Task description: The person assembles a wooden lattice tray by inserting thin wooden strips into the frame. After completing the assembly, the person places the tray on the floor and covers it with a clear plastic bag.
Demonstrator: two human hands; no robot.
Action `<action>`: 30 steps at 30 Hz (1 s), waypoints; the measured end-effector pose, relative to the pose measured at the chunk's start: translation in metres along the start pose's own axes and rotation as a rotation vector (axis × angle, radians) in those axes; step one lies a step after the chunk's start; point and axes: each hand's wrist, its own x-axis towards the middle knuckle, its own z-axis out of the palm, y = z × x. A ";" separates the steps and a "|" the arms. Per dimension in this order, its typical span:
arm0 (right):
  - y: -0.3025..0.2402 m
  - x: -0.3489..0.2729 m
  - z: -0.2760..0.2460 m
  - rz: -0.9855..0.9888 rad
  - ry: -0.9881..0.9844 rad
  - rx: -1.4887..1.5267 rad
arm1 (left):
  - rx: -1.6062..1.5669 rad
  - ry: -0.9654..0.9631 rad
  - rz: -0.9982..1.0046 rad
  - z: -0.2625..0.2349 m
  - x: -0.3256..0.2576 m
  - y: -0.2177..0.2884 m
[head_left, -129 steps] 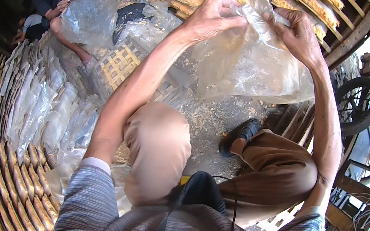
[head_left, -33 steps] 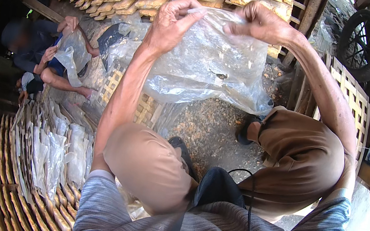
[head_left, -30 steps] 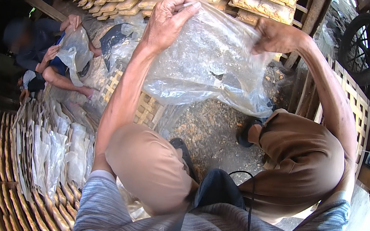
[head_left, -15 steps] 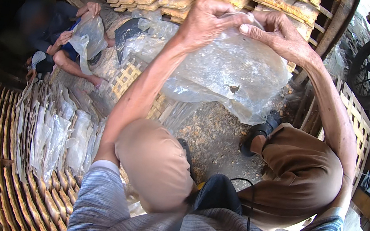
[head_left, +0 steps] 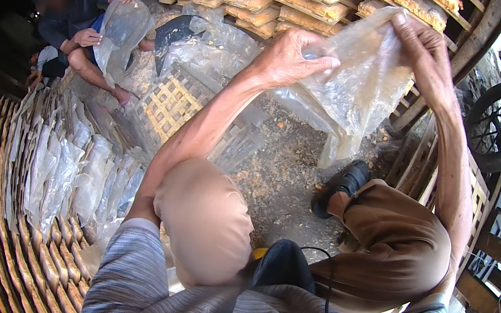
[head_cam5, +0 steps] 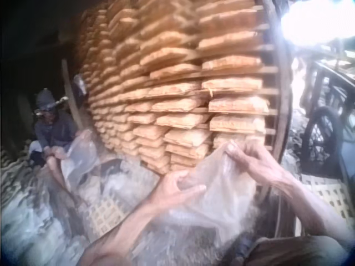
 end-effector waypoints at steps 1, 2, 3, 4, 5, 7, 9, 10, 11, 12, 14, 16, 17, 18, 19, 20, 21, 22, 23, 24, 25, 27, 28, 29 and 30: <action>-0.018 0.002 -0.010 0.119 0.020 0.002 | 0.065 -0.034 -0.085 -0.003 0.000 -0.002; -0.007 0.005 -0.017 0.034 0.171 -0.079 | 0.129 -0.069 -0.171 -0.007 0.000 -0.005; 0.000 0.010 -0.037 0.021 0.217 -0.111 | 0.208 -0.011 -0.075 -0.014 0.002 -0.019; 0.010 0.013 -0.053 0.011 0.254 -0.131 | 0.118 0.010 -0.055 -0.025 0.000 -0.032; 0.015 0.013 -0.064 0.025 0.295 -0.254 | 0.031 0.038 -0.037 -0.039 -0.004 -0.041; 0.007 0.008 -0.068 0.027 0.411 -0.280 | -0.191 0.125 -0.043 -0.050 -0.006 -0.040; -0.003 0.005 -0.073 0.025 0.461 -0.279 | -0.506 0.279 -0.002 -0.048 0.000 -0.033; -0.009 0.004 -0.072 0.012 0.471 -0.233 | -0.663 0.353 0.026 -0.050 0.004 -0.029; -0.007 0.005 -0.080 0.003 0.486 -0.349 | -0.696 0.313 0.033 -0.055 0.007 -0.032; -0.011 0.004 -0.086 -0.002 0.503 -0.467 | -0.738 0.281 0.058 -0.055 0.009 -0.028; -0.017 0.004 -0.092 -0.352 0.606 -0.702 | -0.826 0.210 0.109 -0.051 0.015 -0.017; -0.045 0.001 -0.078 -0.445 0.485 -0.826 | -0.710 0.134 0.168 -0.043 0.019 -0.007; -0.058 0.006 -0.060 -0.513 0.347 -0.761 | -0.626 0.119 0.208 -0.037 0.021 0.000; -0.064 0.009 -0.039 -0.492 0.211 -0.711 | -0.545 0.096 0.248 -0.029 0.024 0.008; -0.089 0.004 -0.013 -0.448 0.173 -0.662 | -0.539 0.101 0.251 -0.022 0.024 0.013; -0.090 0.009 -0.008 -0.368 0.006 -0.591 | -0.525 0.094 0.298 -0.016 0.028 0.017; -0.090 0.012 -0.007 -0.264 -0.146 -0.531 | -0.516 0.087 0.340 -0.009 0.033 0.019; -0.090 0.018 -0.001 -0.197 -0.226 -0.497 | -0.490 0.096 0.376 -0.008 0.032 0.023; -0.091 0.022 0.004 -0.120 -0.300 -0.467 | -0.530 0.168 0.388 -0.002 0.029 0.029; -0.086 0.022 0.000 -0.103 -0.287 -0.467 | -0.419 0.135 0.322 -0.001 0.026 0.028; -0.082 0.022 -0.002 -0.086 -0.268 -0.463 | -0.309 0.101 0.256 -0.003 0.022 0.027; -0.087 0.014 -0.014 -0.033 0.008 -0.256 | 0.011 -0.002 0.167 -0.012 0.017 0.005; -0.092 0.014 -0.021 0.036 0.094 -0.249 | -0.061 0.021 0.117 -0.017 0.011 -0.006; -0.093 0.015 -0.024 0.008 0.137 -0.215 | -0.133 0.045 0.067 -0.020 0.006 -0.014; -0.089 0.017 -0.023 -0.024 0.174 -0.173 | -0.198 0.076 0.012 -0.022 0.000 -0.017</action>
